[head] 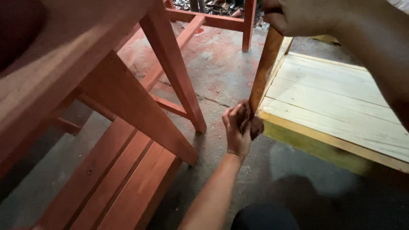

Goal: The person wipes a reddish wood stain onto wooden furniture frames using a cloth, first coating the top and rails of a small table-like frame, then moving to another unfinished chair frame and rubbing stain into its legs and edges by hand.

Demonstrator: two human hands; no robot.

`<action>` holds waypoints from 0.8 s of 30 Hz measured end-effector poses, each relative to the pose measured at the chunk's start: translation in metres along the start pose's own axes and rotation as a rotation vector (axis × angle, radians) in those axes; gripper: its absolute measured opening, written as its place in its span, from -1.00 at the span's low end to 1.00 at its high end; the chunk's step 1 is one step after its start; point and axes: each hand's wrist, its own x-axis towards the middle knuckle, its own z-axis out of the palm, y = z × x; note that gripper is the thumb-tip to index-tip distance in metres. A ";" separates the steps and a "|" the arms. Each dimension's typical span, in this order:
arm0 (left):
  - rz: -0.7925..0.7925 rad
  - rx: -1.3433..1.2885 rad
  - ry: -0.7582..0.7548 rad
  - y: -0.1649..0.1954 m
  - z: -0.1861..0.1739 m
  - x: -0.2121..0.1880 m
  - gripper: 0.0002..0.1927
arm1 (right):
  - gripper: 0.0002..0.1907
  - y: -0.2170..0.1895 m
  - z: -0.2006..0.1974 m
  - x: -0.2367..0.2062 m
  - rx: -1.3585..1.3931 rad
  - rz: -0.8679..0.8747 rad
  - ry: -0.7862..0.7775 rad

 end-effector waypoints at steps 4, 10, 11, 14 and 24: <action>-0.253 -0.060 -0.107 -0.012 -0.010 -0.023 -0.49 | -0.72 0.000 0.005 -0.001 0.108 0.012 0.033; -0.173 -0.181 -0.030 -0.010 -0.006 -0.018 -0.45 | -0.73 -0.001 0.006 -0.002 0.004 -0.011 0.000; -0.134 -0.121 -0.012 -0.007 -0.005 -0.017 -0.43 | -0.73 -0.001 0.006 -0.001 -0.033 -0.031 0.012; -0.068 -0.004 0.018 0.001 -0.002 -0.020 -0.39 | -0.71 -0.001 0.005 -0.001 0.030 -0.061 0.033; -0.403 -0.041 -0.137 -0.026 -0.028 -0.046 -0.45 | -0.71 -0.023 -0.015 -0.006 0.083 0.080 -0.004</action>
